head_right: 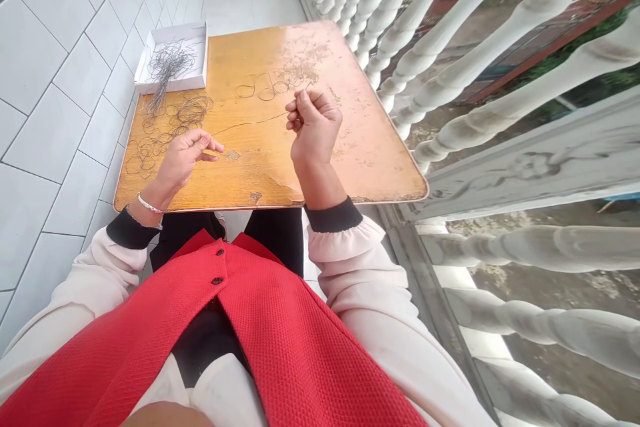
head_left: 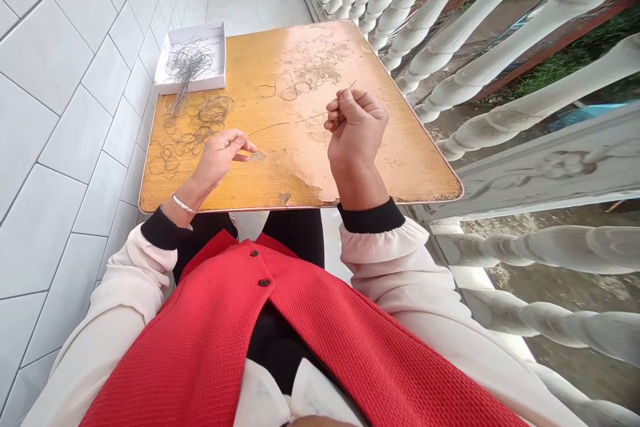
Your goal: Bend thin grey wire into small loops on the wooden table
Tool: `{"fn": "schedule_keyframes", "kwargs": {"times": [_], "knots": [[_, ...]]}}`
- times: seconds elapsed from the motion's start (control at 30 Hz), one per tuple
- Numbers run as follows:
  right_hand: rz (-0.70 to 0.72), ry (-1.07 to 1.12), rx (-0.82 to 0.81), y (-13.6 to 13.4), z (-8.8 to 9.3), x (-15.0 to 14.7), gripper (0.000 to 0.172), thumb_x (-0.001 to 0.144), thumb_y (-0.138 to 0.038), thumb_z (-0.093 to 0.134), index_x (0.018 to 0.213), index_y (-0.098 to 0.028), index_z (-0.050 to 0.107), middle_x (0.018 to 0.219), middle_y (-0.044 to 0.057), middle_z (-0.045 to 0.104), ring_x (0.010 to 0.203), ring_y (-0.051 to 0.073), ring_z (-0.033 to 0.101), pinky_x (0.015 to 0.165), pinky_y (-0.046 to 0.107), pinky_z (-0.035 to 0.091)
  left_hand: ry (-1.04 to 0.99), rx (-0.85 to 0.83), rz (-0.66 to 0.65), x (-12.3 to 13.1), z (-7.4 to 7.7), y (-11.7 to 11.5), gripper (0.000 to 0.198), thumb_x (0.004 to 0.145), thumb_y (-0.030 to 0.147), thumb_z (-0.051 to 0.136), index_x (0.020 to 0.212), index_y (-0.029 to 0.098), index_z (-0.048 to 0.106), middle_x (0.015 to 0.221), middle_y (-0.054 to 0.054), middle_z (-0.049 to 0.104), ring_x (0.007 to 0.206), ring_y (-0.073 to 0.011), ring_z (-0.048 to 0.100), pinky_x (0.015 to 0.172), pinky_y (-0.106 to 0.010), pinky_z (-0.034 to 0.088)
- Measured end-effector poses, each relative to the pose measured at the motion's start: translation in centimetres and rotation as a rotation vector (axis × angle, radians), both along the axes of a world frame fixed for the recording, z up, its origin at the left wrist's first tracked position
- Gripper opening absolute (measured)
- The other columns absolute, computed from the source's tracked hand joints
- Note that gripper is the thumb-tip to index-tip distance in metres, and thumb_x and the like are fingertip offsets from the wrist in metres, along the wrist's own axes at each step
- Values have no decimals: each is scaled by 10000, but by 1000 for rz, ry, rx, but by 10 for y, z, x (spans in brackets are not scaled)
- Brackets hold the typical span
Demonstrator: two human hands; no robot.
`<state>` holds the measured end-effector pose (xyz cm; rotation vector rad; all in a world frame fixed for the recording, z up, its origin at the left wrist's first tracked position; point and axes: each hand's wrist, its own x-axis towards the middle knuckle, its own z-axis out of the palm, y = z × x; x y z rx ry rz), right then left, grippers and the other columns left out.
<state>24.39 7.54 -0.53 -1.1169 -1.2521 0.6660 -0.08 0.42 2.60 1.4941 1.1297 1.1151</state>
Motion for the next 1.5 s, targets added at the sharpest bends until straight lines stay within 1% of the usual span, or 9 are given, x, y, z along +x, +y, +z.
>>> {"fn": "schedule_keyframes", "kwargs": {"times": [0.17, 0.33, 0.47, 0.57, 0.73, 0.83, 0.97, 1.2, 1.5], "knots": [[49, 376, -89, 2, 19, -6, 153, 967, -339, 574, 858, -233, 587, 765, -9, 571, 641, 82, 544, 576, 221, 423, 217, 186, -282, -2, -13, -18, 297, 964, 348, 539, 731, 174, 601, 589, 35, 567, 555, -77, 567, 617, -208, 470], [26, 827, -134, 6, 39, -9, 161, 959, -140, 535, 840, -249, 523, 782, -28, 538, 631, 88, 425, 632, 213, 431, 325, 170, -296, -6, -4, -25, 224, 916, 245, 497, 727, 173, 591, 543, 53, 496, 499, -68, 514, 550, -185, 431], [-78, 633, -56, 17, 32, 23, 202, 942, -151, 511, 818, -309, 491, 790, -13, 566, 678, 136, 449, 677, 265, 445, 425, 57, -207, -23, 15, -16, 192, 886, 206, 506, 736, 166, 619, 513, 45, 515, 497, -78, 535, 542, -184, 453], [-287, 484, 255, 1, 32, 28, 114, 912, -228, 564, 818, -290, 545, 701, -10, 574, 574, 128, 468, 529, 281, 332, 555, 83, -171, -32, 33, -5, 192, 874, 190, 511, 734, 162, 638, 514, 40, 528, 494, -82, 548, 525, -189, 441], [195, -493, 489, -46, 42, -13, 337, 889, -376, 694, 1197, -240, 671, 1185, 60, 739, 1053, 239, 692, 896, 411, 535, 820, 239, -269, -22, 60, 15, 222, 896, 219, 517, 753, 160, 677, 576, 18, 587, 524, -97, 573, 592, -234, 453], [393, -699, 230, -52, 36, -31, 240, 952, -392, 617, 1065, -220, 742, 871, 35, 765, 818, 199, 697, 819, 365, 533, 967, 338, -335, -13, 69, 26, 229, 906, 225, 508, 791, 177, 700, 630, -4, 637, 637, -135, 624, 677, -267, 461], [457, -514, -34, -47, 26, -29, 258, 996, -330, 538, 1000, -188, 753, 608, -18, 653, 509, 99, 532, 595, 263, 457, 1161, 462, -291, -16, 73, 43, 242, 919, 217, 473, 815, 204, 691, 756, -36, 701, 744, -179, 634, 710, -311, 433], [547, -16, -358, -66, 11, -32, 280, 921, -440, 649, 878, -165, 669, 579, -1, 653, 415, 72, 496, 422, 211, 349, 1559, 601, -74, -14, 78, 57, 352, 876, 69, 369, 948, 239, 668, 921, -102, 740, 768, -235, 575, 656, -397, 374], [574, 175, -561, -109, -13, -34, 546, 684, -682, 785, 849, -181, 645, 574, -12, 667, 398, 76, 529, 421, 209, 399, 1563, 653, -17, -19, 83, 65, 400, 841, 45, 331, 975, 252, 646, 952, -116, 714, 824, -248, 547, 688, -420, 401]]}}
